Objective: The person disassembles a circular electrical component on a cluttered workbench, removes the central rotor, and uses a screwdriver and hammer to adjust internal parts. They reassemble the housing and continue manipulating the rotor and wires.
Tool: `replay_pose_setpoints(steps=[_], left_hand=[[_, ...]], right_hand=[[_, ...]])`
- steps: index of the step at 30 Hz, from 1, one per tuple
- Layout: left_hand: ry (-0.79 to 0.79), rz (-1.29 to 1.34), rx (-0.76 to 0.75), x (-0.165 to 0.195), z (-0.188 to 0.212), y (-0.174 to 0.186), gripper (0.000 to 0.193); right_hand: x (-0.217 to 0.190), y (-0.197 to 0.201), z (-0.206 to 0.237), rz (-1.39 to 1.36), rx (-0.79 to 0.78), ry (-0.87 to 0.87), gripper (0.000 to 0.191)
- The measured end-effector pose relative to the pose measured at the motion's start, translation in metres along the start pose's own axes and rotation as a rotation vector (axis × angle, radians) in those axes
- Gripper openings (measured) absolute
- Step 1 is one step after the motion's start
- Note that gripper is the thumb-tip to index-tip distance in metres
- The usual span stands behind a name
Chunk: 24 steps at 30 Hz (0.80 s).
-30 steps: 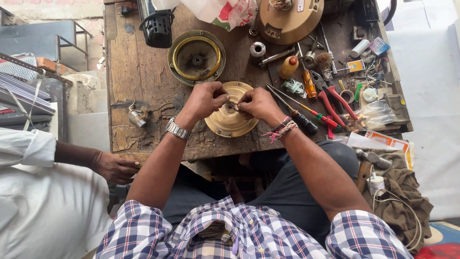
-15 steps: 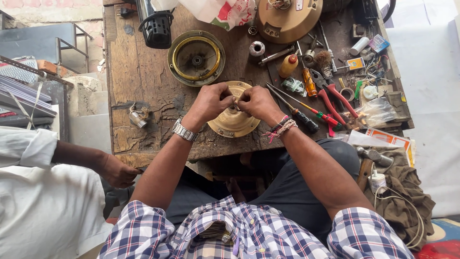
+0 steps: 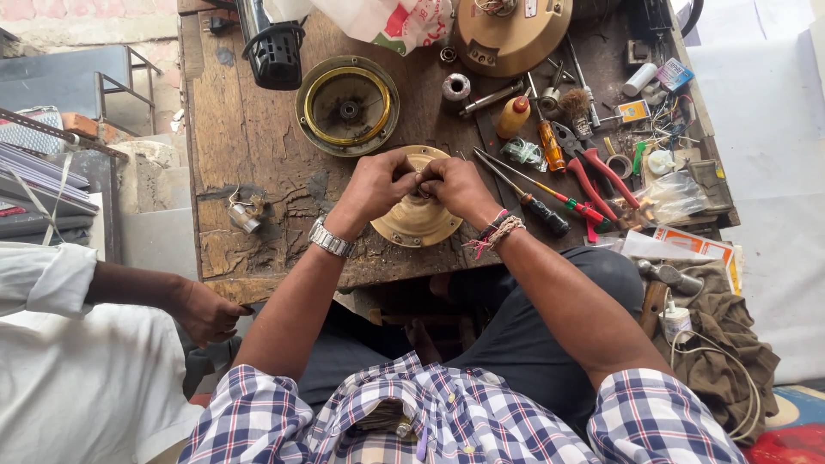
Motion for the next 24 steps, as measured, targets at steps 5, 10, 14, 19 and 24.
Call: replay_pose_setpoints(steps=[5, 10, 14, 19, 24], left_hand=[[0.017, -0.026, -0.002, 0.001, 0.001, -0.006, 0.022], [-0.026, -0.006, 0.005, 0.001, 0.001, -0.005, 0.02], [0.001, -0.027, -0.007, -0.002, 0.001, -0.006, 0.022], [-0.013, -0.001, 0.04, -0.001, -0.002, -0.002, 0.018], [0.049, 0.045, 0.041, -0.003, -0.002, 0.005, 0.018]], right_hand=[[0.0, 0.001, 0.005, -0.081, 0.028, -0.057, 0.01], [-0.002, 0.005, 0.006, -0.167, 0.022, -0.154, 0.01], [-0.001, 0.005, 0.002, -0.225, 0.027, -0.122, 0.011], [0.001, -0.001, 0.003, -0.191, 0.066, -0.112, 0.014], [-0.006, -0.007, 0.011, -0.046, 0.027, 0.03, 0.02]])
Point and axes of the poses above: each hand's wrist, its own z-axis away from the middle knuckle, its own y-axis out of the back of the hand, x = y × z, the point moved 5 cm from there along -z, towards the middle knuckle
